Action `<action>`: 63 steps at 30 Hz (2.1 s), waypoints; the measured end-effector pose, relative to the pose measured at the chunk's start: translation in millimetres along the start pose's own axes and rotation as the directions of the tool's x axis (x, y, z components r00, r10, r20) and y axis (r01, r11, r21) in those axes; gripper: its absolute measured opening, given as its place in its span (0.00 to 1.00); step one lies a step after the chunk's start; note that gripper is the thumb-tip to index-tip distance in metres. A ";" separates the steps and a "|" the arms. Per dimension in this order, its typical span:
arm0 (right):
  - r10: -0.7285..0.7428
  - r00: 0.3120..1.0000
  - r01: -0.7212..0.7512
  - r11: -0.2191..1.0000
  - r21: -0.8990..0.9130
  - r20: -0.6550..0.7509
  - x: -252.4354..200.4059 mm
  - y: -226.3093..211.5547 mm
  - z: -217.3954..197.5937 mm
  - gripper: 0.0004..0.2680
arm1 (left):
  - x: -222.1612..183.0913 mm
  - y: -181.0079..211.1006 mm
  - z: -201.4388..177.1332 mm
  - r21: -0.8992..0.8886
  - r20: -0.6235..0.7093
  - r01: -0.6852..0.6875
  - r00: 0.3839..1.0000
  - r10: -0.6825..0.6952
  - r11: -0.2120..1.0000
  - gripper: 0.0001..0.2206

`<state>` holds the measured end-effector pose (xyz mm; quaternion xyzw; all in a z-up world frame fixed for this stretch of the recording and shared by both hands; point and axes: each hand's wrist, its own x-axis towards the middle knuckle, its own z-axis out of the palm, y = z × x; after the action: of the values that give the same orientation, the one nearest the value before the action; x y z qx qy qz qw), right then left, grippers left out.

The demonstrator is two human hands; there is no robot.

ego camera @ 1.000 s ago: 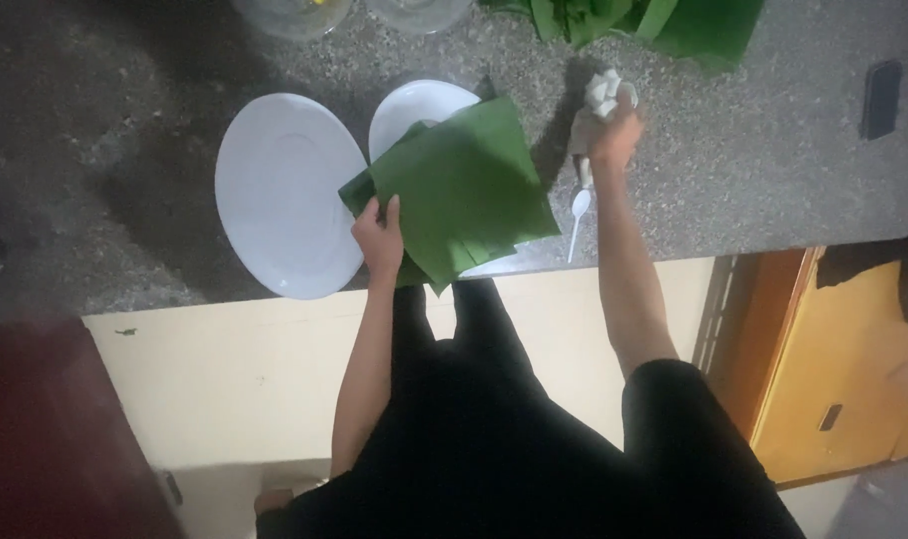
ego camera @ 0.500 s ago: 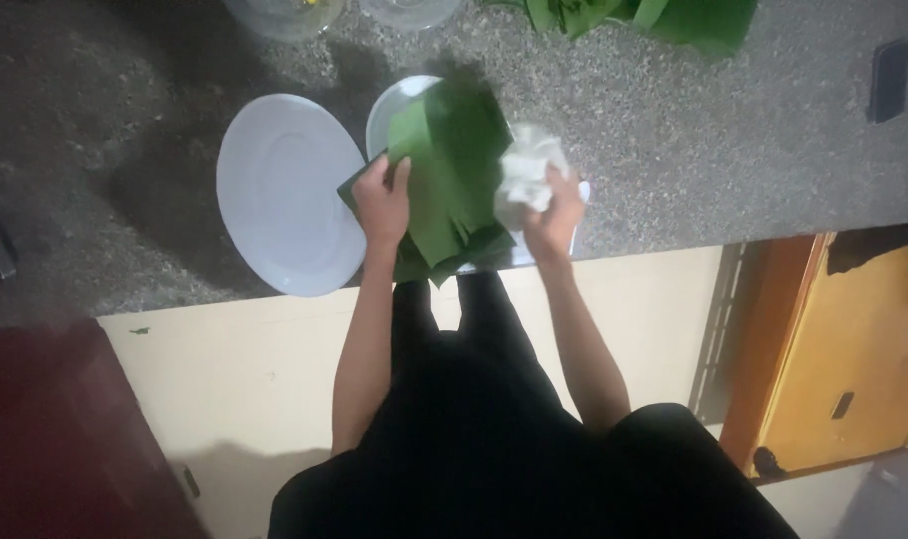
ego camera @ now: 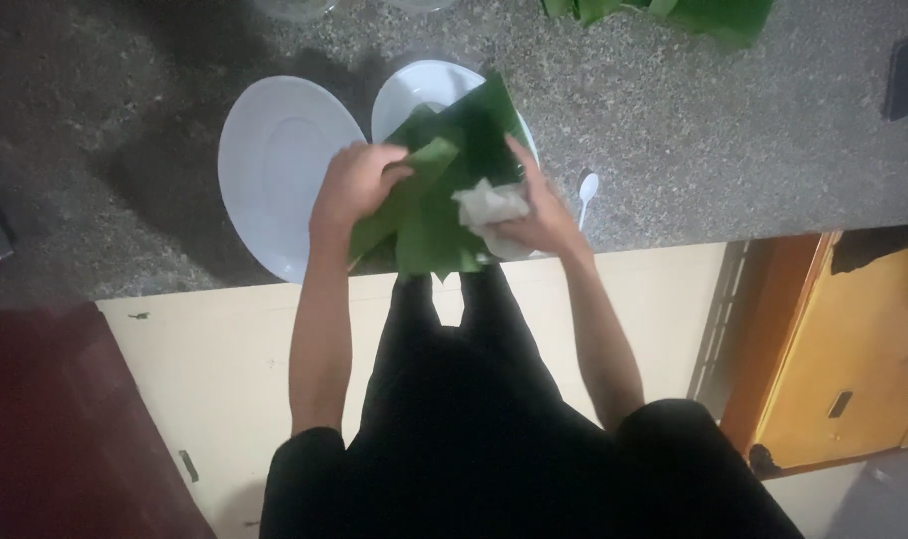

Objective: Wiping and cleaning individual banana leaves with a cloth and stacking them on a plate.

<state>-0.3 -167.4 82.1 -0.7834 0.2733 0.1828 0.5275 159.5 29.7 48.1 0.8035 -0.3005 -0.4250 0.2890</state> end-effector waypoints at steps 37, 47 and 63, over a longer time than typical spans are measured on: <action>-0.538 0.833 0.552 0.823 0.132 -0.131 -83.7 20.4 -59.5 0.03 | -7.7 -25.8 119.3 -0.672 -0.648 -0.544 0.760 -0.043 0.503 0.41; -0.392 0.893 0.427 0.894 0.138 -0.223 -85.8 6.8 -51.1 0.05 | -10.0 -33.6 127.6 -0.727 -0.601 -0.547 0.799 0.001 0.415 0.28; 0.446 0.865 -0.431 0.895 0.115 -0.228 -22.7 3.3 -30.6 0.15 | -2.0 -31.0 132.8 -0.586 -0.756 -0.406 0.586 -0.292 0.701 0.11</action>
<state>-20.1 -191.3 104.2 -0.7011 0.5134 0.1898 0.4570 52.2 23.6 -35.9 0.7161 0.0247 -0.0823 0.6927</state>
